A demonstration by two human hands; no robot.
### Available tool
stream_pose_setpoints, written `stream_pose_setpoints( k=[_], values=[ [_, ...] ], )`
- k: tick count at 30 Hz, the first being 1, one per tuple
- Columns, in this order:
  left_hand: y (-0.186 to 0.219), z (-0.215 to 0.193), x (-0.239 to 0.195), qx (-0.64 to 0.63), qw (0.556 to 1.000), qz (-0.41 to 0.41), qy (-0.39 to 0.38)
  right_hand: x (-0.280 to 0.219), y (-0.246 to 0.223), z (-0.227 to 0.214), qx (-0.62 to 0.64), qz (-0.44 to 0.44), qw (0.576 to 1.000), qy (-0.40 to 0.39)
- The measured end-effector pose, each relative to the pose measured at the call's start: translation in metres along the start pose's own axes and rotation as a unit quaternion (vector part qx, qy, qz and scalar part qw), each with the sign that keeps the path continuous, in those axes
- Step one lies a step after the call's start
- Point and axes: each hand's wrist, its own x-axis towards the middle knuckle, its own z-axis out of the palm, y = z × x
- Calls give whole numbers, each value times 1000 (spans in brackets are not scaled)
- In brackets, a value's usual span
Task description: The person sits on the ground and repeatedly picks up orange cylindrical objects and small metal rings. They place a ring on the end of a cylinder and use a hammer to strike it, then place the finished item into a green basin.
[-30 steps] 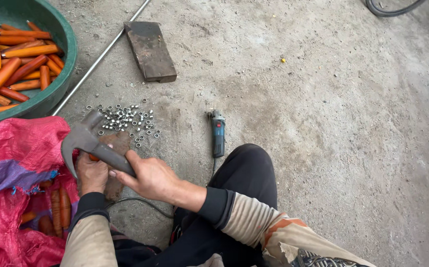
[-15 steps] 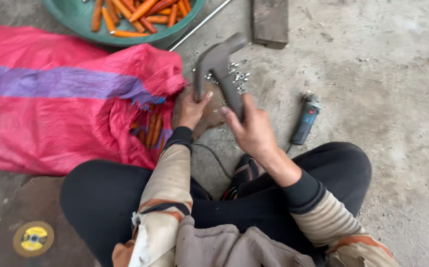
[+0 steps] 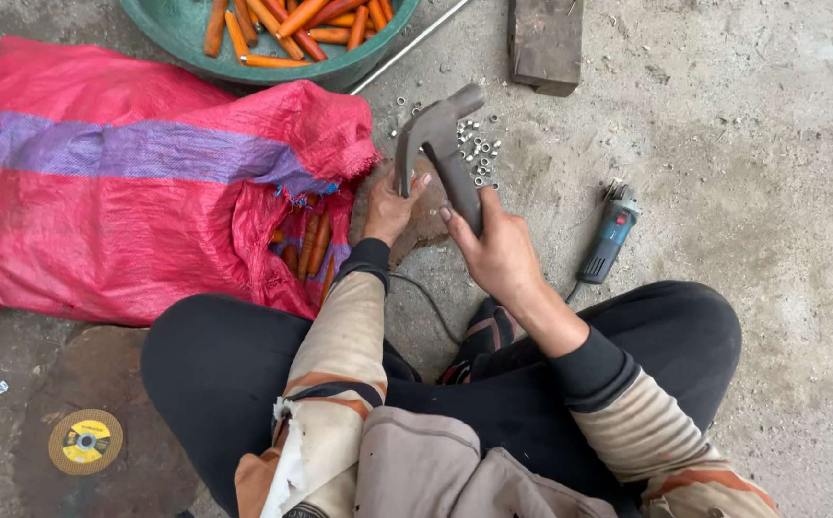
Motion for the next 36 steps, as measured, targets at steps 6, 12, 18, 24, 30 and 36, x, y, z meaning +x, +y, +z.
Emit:
stream_pose_setpoints(
  k=[6, 12, 18, 24, 30, 36],
  values=[
    [-15, 0, 11, 50, 977, 204, 30, 10, 18, 31, -40, -24, 996, -82],
    [26, -4, 1, 22, 986, 146, 73, 6, 7, 0, 89, 116, 986, -75],
    [112, -28, -16, -185, 981, 51, -24, 2, -24, -55, 252, 132, 958, -26],
    [139, -43, -20, -259, 954, 137, -66, -7, -30, -67, 297, 135, 945, -30],
    [162, -46, -32, -305, 931, 168, -110, -13, -21, -65, 272, 135, 952, -35],
    [152, -48, -33, -352, 929, 50, -103, 2, 20, -23, 237, 177, 953, -69]
  ],
)
